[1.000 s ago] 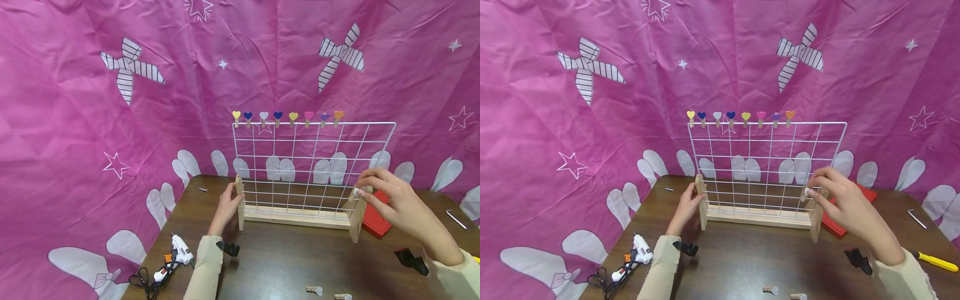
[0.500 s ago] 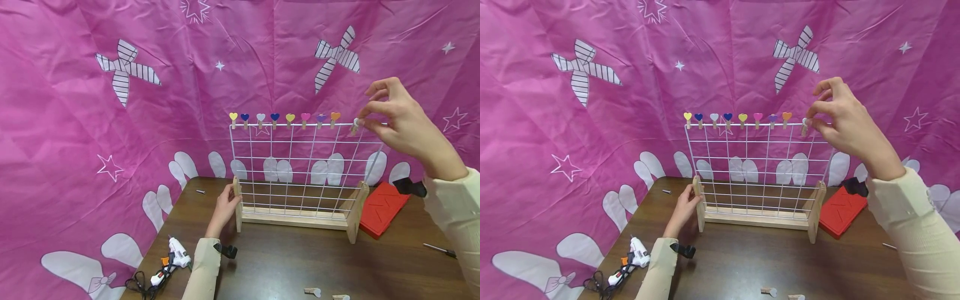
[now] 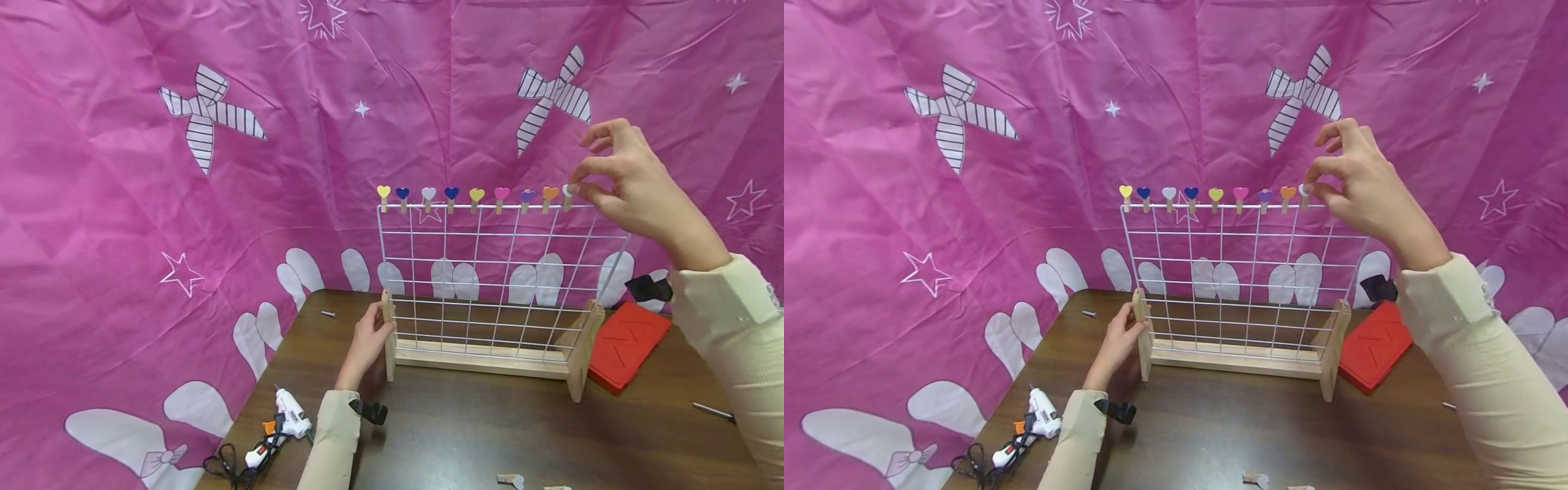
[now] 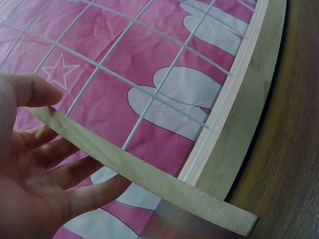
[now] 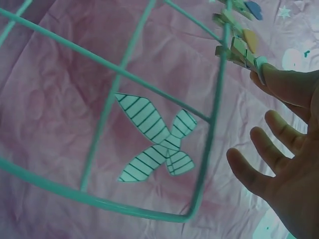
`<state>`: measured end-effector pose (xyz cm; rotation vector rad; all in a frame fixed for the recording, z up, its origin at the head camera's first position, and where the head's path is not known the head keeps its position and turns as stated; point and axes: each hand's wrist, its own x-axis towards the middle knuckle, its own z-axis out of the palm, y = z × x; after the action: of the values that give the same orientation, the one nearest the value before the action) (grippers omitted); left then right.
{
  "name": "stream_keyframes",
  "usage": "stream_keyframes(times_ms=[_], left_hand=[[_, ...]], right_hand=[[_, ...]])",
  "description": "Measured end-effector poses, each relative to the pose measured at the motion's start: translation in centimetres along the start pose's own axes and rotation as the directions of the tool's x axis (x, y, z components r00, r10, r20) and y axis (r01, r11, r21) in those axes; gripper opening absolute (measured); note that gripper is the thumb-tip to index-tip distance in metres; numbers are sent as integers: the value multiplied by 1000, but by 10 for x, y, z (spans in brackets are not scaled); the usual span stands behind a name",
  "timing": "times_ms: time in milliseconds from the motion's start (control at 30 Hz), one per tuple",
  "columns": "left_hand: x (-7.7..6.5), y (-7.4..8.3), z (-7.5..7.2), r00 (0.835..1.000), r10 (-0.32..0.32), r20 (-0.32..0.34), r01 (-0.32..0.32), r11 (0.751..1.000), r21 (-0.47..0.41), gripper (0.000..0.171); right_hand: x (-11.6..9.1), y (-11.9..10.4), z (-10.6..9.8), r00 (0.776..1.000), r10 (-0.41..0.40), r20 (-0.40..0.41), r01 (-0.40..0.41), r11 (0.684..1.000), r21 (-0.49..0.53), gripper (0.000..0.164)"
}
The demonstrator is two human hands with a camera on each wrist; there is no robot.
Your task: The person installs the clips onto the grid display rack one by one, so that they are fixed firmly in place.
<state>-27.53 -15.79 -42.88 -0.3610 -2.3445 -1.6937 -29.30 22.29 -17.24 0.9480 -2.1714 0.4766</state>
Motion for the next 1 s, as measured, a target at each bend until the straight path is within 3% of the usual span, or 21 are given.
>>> stream_keyframes(times_ms=[300,500,733,1000], left_hand=[[-2,1,0,1000,-17,8,17,1000,-7,38],[-3,1,-1,1000,-12,-11,12,1000,-2,38],[-1,2,-1,1000,-15,-7,15,1000,-4,38],[0,5,0,1000,-12,-3,12,1000,6,40]], right_hand=[[-9,-1,5,992,105,67,-105,994,-2,4],[-17,-9,2,982,132,132,-133,991,-4,17],[-39,-17,-4,993,94,69,-93,995,-19,32],[-86,-31,1,998,44,38,-44,999,-4,34]])
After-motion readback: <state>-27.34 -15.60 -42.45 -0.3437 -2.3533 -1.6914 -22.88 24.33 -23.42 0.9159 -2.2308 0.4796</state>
